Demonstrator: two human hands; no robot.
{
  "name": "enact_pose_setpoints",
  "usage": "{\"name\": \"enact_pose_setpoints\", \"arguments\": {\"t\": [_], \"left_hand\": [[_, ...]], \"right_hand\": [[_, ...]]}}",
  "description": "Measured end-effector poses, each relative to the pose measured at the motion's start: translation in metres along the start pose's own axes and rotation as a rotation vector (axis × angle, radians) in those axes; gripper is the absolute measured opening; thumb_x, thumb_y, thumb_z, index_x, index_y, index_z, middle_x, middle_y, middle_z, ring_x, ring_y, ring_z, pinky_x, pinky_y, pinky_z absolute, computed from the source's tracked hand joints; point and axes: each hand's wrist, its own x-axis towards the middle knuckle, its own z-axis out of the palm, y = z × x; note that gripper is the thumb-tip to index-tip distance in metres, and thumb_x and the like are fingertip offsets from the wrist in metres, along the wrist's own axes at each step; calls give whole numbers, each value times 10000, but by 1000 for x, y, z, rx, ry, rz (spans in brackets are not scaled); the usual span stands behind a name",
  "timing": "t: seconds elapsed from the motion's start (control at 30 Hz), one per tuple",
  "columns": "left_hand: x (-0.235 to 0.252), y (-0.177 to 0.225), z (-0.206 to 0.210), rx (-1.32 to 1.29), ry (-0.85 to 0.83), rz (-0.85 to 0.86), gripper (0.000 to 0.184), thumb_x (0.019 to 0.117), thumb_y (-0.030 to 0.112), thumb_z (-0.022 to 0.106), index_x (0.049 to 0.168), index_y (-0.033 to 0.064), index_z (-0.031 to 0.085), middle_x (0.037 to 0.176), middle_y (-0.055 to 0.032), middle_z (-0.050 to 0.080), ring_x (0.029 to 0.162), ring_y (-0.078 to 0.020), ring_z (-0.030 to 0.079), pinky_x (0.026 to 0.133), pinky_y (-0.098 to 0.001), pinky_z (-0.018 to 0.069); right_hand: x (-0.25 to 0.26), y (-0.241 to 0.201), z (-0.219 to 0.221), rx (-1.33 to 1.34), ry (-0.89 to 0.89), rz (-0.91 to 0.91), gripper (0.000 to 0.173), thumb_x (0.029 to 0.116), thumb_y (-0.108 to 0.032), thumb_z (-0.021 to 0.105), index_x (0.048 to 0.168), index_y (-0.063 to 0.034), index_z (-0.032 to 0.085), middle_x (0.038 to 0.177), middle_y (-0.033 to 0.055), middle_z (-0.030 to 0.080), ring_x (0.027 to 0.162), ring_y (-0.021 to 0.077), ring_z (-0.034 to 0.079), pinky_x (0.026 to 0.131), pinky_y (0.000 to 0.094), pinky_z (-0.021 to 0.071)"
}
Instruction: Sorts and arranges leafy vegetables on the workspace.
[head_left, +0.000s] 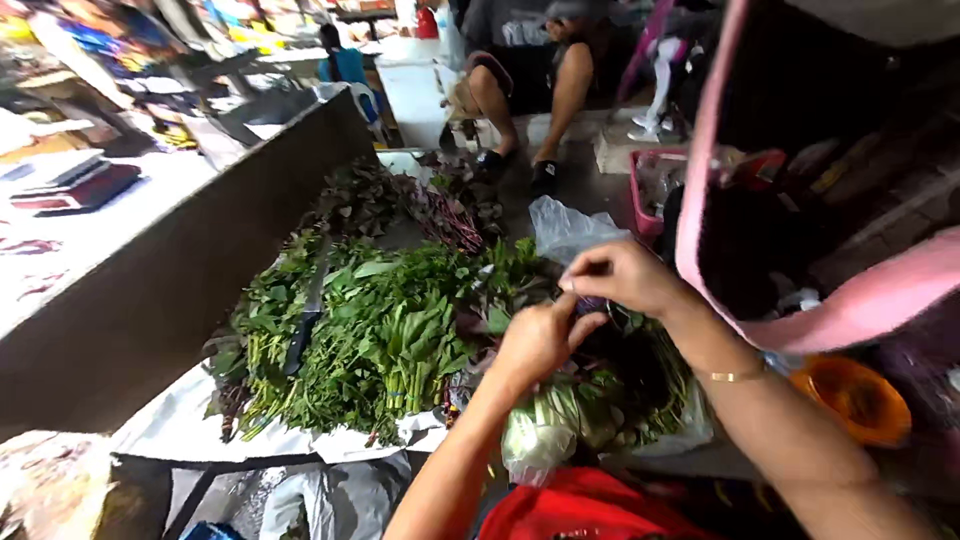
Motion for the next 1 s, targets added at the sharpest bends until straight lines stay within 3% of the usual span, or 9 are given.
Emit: {"name": "enact_pose_setpoints", "arguments": {"t": [0.1, 0.2, 0.33, 0.43, 0.5, 0.57, 0.77, 0.93, 1.0], "left_hand": [[3, -9, -5, -41, 93, -4, 342, 1022, 308, 618, 1130, -13, 670, 804, -127, 679, 674, -242, 666, 649, -460, 578], [16, -12, -46, -111, 244, -30, 468, 1045, 275, 582, 1409, 4, 466, 819, -79, 671, 593, -132, 615, 558, -351, 553], [49, -12, -110, -28, 442, 181, 439, 1071, 284, 521, 1304, -86, 557, 948, -33, 677, 780, 27, 616, 750, -208, 550], [74, -12, -141, -1, 339, 134, 329, 1061, 270, 518, 1229, 1, 607, 1009, 47, 665, 883, 80, 617, 820, -166, 537], [97, -57, -147, -152, 262, 301, 275, 1065, 237, 540, 1221, 21, 607, 999, 11, 708, 869, -15, 686, 759, -247, 608], [111, -80, -146, -291, 209, 409, 257, 1076, 204, 514, 1238, 20, 590, 985, 4, 696, 836, -67, 694, 714, -286, 619], [89, -12, -144, -410, 303, 19, 279, 1112, 195, 309, 1225, 118, 552, 819, 185, 598, 734, 61, 608, 732, -150, 550], [84, -27, -171, -384, 365, 104, 295, 1111, 275, 341, 1280, 131, 534, 925, 139, 611, 798, 0, 622, 769, -226, 561], [69, -23, -166, -375, 302, 113, 283, 1089, 284, 380, 1287, 137, 519, 1004, 139, 647, 845, 4, 650, 795, -239, 584]], "right_hand": [[-2, 15, -34, 202, -17, -120, 126, 952, -81, 603, 1039, -40, 684, 998, 34, 702, 862, 89, 664, 773, 276, 578], [-22, 21, -84, 263, 252, -50, 194, 1011, -153, 519, 1103, -67, 667, 1069, 6, 712, 955, 123, 695, 888, 354, 596], [-98, 80, -56, -235, 136, 432, 162, 991, -85, 624, 1029, 64, 677, 918, 171, 692, 799, 233, 664, 777, 438, 572], [-127, 126, 3, -555, -213, 917, 419, 1022, -283, 604, 1278, 45, 653, 1294, 290, 630, 1240, 443, 593, 1058, 635, 439], [-132, 140, 28, -641, -193, 1062, 506, 1010, -343, 602, 1347, 34, 603, 1382, 280, 577, 1309, 442, 546, 1082, 630, 423], [-129, 146, 36, -657, -126, 1102, 545, 981, -355, 639, 1362, 31, 587, 1358, 279, 595, 1276, 443, 573, 1045, 635, 450], [-118, 153, 9, -357, -23, 1075, 648, 896, -310, 758, 1377, 68, 543, 1335, 314, 586, 1277, 450, 554, 1069, 650, 406], [-145, 90, -51, -9, -68, 1090, 452, 986, -189, 643, 1384, -21, 509, 905, 96, 606, 646, 129, 573, 610, 307, 526], [-169, 53, -72, -61, -175, 1092, 480, 963, -134, 667, 1394, 1, 506, 995, 151, 620, 746, 194, 589, 700, 384, 530]]}}
